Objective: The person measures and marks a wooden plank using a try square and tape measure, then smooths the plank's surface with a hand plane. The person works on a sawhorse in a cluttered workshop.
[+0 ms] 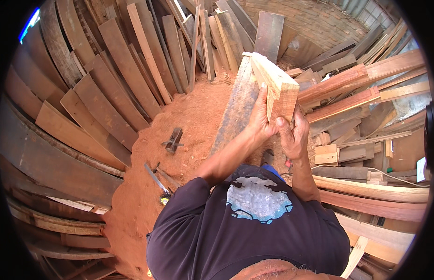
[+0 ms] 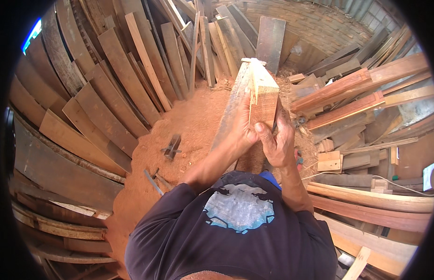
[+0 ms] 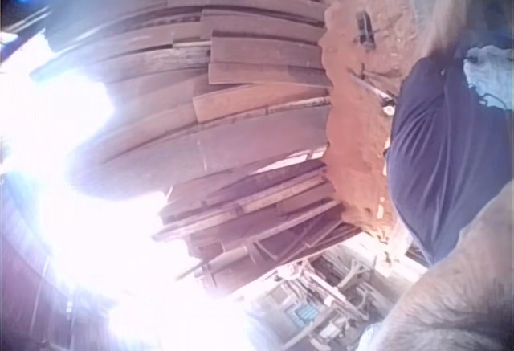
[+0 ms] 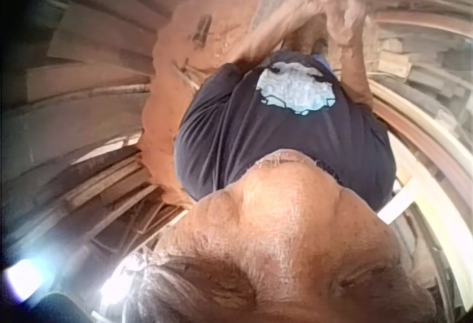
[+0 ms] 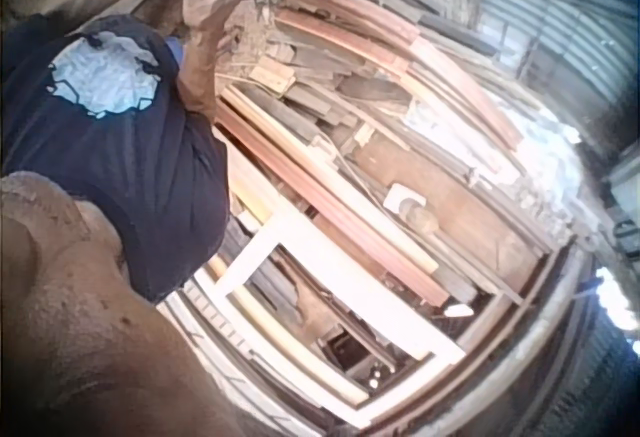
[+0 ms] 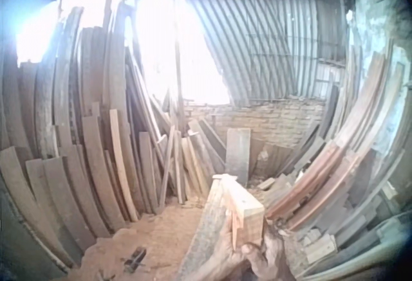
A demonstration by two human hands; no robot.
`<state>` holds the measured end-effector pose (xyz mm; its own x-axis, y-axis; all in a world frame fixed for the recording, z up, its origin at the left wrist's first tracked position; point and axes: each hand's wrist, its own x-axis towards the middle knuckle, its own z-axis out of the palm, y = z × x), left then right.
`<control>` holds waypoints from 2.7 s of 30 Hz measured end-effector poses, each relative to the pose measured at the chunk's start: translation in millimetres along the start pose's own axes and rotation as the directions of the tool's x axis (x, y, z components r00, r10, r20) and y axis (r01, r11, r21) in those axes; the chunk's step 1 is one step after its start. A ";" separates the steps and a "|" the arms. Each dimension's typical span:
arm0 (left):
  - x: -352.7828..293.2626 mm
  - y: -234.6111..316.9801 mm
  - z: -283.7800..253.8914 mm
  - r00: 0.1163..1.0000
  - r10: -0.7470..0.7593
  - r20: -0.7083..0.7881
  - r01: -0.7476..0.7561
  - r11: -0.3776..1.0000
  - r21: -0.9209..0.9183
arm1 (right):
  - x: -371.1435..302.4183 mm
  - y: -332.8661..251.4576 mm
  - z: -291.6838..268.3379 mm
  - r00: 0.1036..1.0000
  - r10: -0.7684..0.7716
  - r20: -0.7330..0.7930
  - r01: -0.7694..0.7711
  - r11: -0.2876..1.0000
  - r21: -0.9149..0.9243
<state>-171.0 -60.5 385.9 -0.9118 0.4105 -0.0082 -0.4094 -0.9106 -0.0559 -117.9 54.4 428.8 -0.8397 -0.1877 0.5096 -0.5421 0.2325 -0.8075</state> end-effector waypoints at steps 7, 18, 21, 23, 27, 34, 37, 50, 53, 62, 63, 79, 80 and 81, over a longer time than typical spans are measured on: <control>0.6 6.5 -0.2 1.000 -0.027 0.003 0.027 0.999 -0.035 | 5.1 -3.3 1.4 0.999 0.024 0.022 -0.024 1.000 -0.012; 1.4 9.4 -3.1 0.998 -0.031 0.051 0.034 0.998 -0.057 | 0.9 4.5 3.3 0.998 0.070 0.007 -0.070 0.997 0.037; -3.5 11.1 3.4 0.999 -0.021 -0.038 0.022 0.999 0.044 | 0.6 5.6 2.1 0.997 0.077 -0.012 -0.071 0.964 0.256; -12.5 18.0 8.6 0.986 -0.045 -0.160 0.063 0.992 0.111 | 2.8 12.0 -6.9 0.986 0.163 0.017 -0.144 0.813 0.564; -17.6 31.4 -6.2 0.971 -0.086 -0.223 0.134 0.968 0.214 | -12.9 27.6 -22.3 0.968 0.230 0.096 -0.238 0.739 0.630; -15.0 35.4 -0.2 0.965 -0.151 -0.214 0.209 0.936 0.283 | -32.4 46.7 -22.6 0.972 0.230 0.041 -0.199 0.721 0.664; -12.6 35.8 -3.1 0.962 -0.192 -0.193 0.238 0.938 0.252 | -27.9 43.4 -24.6 0.975 0.220 0.029 -0.182 0.717 0.673; -17.6 35.4 -2.6 0.972 -0.072 -0.225 0.140 0.943 0.303 | -9.4 34.0 -26.9 0.974 0.218 0.055 -0.215 0.833 0.509; -19.4 35.8 -7.0 0.972 -0.064 -0.226 0.130 0.948 0.290 | -9.3 33.6 -26.1 0.974 0.213 0.072 -0.219 0.831 0.512; -28.7 32.5 -25.4 0.980 -0.088 -0.176 0.120 0.977 0.179 | -14.1 40.2 -24.0 0.982 0.169 0.085 -0.189 0.868 0.460; -29.1 31.1 -26.8 0.982 -0.076 -0.174 0.106 0.979 0.175 | -15.5 39.3 -22.6 0.985 0.161 0.067 -0.174 0.877 0.448; -10.7 14.2 -4.5 0.980 -0.038 -0.196 0.090 0.961 0.261 | -5.1 18.1 -28.8 0.968 0.222 0.117 -0.251 0.826 0.504; -10.2 14.2 -3.8 0.983 -0.048 -0.174 0.090 0.967 0.238 | -2.0 15.3 -27.7 0.969 0.222 0.106 -0.245 0.835 0.493; -8.8 15.9 -5.1 0.988 -0.066 -0.139 0.094 0.973 0.209 | 3.2 10.0 -25.7 0.970 0.221 0.099 -0.241 0.842 0.483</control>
<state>-169.3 -78.4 380.0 -0.8698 0.4721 -0.1433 -0.4908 -0.8577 0.1533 -126.9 80.7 430.0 -0.9312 -0.2256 0.2863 -0.2377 -0.2195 -0.9462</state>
